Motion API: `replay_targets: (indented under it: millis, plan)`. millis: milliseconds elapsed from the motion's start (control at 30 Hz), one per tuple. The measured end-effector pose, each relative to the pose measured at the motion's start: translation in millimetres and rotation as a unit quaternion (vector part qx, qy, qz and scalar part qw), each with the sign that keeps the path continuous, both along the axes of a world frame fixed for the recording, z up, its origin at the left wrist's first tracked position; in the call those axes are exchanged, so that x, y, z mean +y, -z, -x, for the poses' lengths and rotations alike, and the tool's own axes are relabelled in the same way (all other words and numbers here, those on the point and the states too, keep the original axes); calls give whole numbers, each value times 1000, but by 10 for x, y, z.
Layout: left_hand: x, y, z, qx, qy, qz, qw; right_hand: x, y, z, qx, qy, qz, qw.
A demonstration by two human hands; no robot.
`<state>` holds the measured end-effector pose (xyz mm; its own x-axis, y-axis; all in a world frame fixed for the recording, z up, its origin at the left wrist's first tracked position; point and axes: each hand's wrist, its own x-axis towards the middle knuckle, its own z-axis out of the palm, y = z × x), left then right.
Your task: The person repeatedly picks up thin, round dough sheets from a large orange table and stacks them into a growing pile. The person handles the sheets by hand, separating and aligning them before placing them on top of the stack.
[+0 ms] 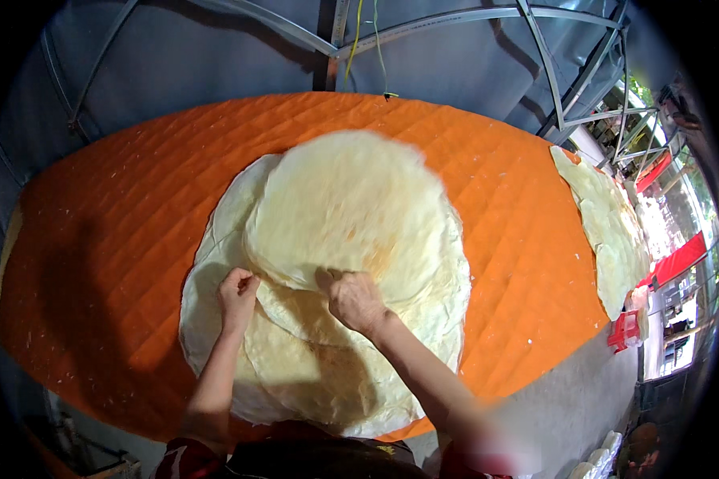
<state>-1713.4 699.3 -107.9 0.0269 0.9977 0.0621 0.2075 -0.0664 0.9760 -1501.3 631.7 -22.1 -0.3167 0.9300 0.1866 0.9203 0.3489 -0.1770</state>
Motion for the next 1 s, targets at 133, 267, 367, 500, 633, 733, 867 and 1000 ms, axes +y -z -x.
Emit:
replay_targets:
  millis: [133, 267, 367, 500, 633, 733, 867, 1000]
  plan:
    - [-64, -107, -25, -445, 39, 231, 864, -195, 162, 237, 119, 26, -62, 991]
    - [-278, -311, -86, -529, 153, 255, 794, -252, 119, 279, 159, 13, -54, 986]
    - [-296, -270, -105, -501, 195, 211, 816, -211, -103, 262, 152, 8, 23, 988]
    - [-281, -213, -255, -453, 212, 122, 857, -164, -114, 117, 155, -39, 9, 987]
    - [-275, -232, -281, -441, 215, 103, 865, -82, -196, 33, 155, -52, 55, 985]
    - [-292, -199, -256, -463, 207, 146, 849, -71, -177, 18, 166, -63, 55, 983]
    - [-296, -131, -239, -467, 182, 204, 841, -59, -116, 19, 175, -49, 53, 982]
    - [-355, -268, -340, -532, 149, 187, 812, -158, -288, 221, 185, 43, 10, 982]
